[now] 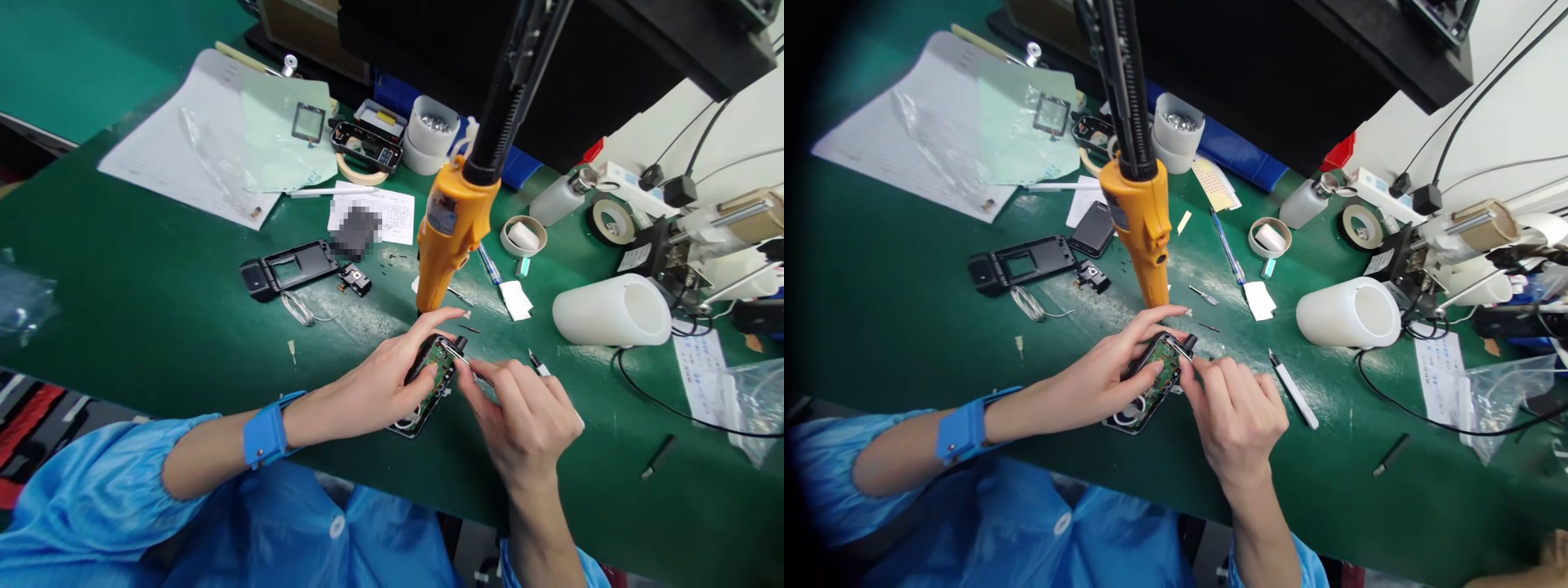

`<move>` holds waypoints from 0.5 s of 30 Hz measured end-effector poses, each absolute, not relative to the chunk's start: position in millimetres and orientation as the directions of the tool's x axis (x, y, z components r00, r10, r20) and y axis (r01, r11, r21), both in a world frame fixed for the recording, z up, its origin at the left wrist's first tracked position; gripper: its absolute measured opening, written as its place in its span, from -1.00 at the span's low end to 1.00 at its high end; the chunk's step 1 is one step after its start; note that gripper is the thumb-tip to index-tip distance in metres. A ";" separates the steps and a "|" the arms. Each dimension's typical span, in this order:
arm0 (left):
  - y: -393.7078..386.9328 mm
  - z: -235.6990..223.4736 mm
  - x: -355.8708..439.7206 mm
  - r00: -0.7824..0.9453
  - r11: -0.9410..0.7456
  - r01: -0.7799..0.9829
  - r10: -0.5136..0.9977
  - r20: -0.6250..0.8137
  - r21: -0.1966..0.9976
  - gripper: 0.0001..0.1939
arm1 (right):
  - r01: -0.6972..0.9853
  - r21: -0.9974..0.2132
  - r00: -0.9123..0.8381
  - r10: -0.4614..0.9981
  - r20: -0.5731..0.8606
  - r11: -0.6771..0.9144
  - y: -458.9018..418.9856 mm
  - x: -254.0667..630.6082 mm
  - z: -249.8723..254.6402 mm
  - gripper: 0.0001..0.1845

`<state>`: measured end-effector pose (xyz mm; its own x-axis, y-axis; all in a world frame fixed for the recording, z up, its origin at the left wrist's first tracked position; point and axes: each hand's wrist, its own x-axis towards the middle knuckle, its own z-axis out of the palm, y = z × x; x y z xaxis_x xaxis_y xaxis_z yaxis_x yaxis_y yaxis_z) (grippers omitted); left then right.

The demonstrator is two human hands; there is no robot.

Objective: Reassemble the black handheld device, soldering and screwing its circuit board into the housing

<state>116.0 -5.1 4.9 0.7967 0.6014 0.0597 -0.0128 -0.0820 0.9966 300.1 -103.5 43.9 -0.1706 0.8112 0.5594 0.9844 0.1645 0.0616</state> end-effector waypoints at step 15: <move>-8.0 6.4 118.2 0.777 -0.186 0.091 0.628 0.047 0.978 -0.33 | 0.988 0.066 -0.155 0.832 0.532 0.141 -103.9 296.8 42.8 -0.77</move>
<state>118.2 -8.0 6.4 0.7772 0.6275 0.0469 0.0912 -0.1862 0.9783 296.8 -103.9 42.8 -0.1548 0.8325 0.5320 0.9878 0.1412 0.0665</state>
